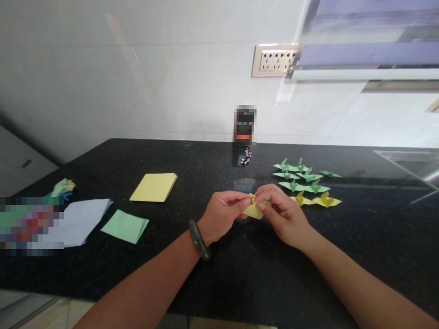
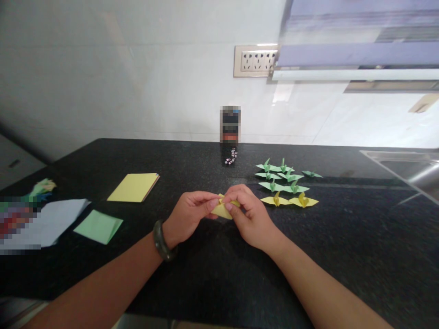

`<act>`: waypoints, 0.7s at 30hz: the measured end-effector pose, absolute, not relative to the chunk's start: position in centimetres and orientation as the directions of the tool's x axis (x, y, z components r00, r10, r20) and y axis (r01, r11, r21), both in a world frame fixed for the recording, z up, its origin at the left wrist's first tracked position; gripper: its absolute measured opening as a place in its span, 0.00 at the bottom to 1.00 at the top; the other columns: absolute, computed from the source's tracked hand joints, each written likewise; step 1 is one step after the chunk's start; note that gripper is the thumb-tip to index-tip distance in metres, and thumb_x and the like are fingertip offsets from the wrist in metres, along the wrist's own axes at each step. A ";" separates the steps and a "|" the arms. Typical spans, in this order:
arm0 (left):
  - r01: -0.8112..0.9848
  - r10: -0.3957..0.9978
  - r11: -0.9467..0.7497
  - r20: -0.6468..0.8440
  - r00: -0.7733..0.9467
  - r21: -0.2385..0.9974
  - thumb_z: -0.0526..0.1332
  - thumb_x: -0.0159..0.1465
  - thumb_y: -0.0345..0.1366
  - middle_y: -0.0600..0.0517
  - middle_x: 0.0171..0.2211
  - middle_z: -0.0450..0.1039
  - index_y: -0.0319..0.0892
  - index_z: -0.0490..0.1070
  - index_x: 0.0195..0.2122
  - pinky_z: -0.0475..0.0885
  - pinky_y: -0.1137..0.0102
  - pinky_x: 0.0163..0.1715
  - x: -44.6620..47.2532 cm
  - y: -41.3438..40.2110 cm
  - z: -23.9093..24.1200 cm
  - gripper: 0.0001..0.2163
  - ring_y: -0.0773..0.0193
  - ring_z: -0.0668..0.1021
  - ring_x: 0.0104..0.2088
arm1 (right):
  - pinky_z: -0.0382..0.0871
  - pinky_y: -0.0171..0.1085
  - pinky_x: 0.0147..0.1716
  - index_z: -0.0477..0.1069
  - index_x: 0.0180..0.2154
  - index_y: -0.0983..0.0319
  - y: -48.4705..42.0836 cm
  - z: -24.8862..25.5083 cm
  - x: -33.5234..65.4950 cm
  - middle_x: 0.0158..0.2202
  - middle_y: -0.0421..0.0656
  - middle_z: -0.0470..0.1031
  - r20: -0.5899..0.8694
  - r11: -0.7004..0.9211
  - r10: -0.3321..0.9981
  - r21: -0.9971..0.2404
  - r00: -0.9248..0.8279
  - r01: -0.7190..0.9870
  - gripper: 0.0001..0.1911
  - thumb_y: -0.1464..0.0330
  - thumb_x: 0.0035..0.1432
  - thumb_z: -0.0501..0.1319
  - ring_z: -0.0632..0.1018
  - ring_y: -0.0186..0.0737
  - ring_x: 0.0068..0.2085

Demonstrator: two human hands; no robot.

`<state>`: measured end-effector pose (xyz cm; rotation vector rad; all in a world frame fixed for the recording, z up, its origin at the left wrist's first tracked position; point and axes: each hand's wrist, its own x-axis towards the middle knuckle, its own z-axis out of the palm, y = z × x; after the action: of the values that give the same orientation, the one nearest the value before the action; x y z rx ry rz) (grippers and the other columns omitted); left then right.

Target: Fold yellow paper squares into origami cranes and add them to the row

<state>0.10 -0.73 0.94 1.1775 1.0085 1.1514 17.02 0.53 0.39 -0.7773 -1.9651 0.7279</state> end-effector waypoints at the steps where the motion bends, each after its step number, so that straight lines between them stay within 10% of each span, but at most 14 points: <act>1: -0.127 0.987 0.031 -0.010 0.159 0.991 0.65 0.51 0.37 0.50 0.29 0.76 0.38 0.77 0.32 0.72 0.73 0.24 0.1 -0.7 0.9 0.10 0.68 0.75 0.26 | 0.65 0.38 0.38 0.67 0.34 0.60 0.5 0.4 17.0 0.37 0.44 0.66 0.512 0.640 0.745 -0.730 -0.428 0.241 0.05 0.71 0.59 0.53 0.70 0.38 0.39; 21: 0.071 0.972 -0.226 0.219 0.091 0.972 0.63 0.51 0.32 0.48 0.29 0.79 0.38 0.77 0.27 0.73 0.72 0.29 0.2 -0.7 0.8 0.05 0.65 0.78 0.28 | 0.67 0.37 0.35 0.69 0.33 0.60 0.2 0.7 16.7 0.35 0.43 0.67 0.526 0.638 0.761 -0.715 -0.380 0.288 0.04 0.72 0.56 0.56 0.71 0.36 0.36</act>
<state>0.18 -0.66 0.79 1.4725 1.0922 1.2696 16.69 0.21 0.72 -0.8247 -1.9492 0.6566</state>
